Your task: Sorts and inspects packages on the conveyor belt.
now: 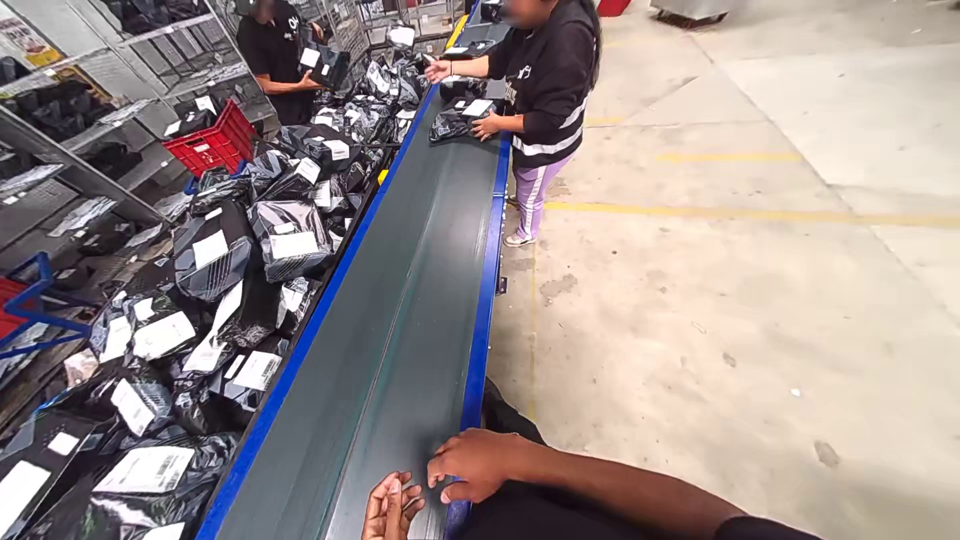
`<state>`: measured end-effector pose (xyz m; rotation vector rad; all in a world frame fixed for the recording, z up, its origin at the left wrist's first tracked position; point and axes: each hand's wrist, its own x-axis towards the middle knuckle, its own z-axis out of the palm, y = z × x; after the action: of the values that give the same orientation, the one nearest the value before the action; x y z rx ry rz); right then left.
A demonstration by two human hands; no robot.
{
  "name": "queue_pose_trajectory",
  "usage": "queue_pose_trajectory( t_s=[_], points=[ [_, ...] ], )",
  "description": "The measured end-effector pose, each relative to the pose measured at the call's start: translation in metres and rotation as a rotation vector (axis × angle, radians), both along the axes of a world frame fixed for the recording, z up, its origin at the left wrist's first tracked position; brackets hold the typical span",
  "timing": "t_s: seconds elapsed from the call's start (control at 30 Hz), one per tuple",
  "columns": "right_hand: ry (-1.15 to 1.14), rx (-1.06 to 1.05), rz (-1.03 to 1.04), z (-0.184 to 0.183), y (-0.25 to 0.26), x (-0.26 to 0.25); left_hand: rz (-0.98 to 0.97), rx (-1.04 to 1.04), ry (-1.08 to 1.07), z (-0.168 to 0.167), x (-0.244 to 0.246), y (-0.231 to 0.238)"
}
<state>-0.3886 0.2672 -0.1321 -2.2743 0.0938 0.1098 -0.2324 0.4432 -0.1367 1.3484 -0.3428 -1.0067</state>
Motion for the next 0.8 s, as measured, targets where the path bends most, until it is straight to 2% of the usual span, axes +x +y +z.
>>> queue_pose_trajectory(
  t_s=[0.8],
  points=[
    [0.046,0.01,0.024,0.0021,0.0,-0.0013,-0.023,0.002,0.009,0.0032,-0.0025,-0.0025]
  ],
)
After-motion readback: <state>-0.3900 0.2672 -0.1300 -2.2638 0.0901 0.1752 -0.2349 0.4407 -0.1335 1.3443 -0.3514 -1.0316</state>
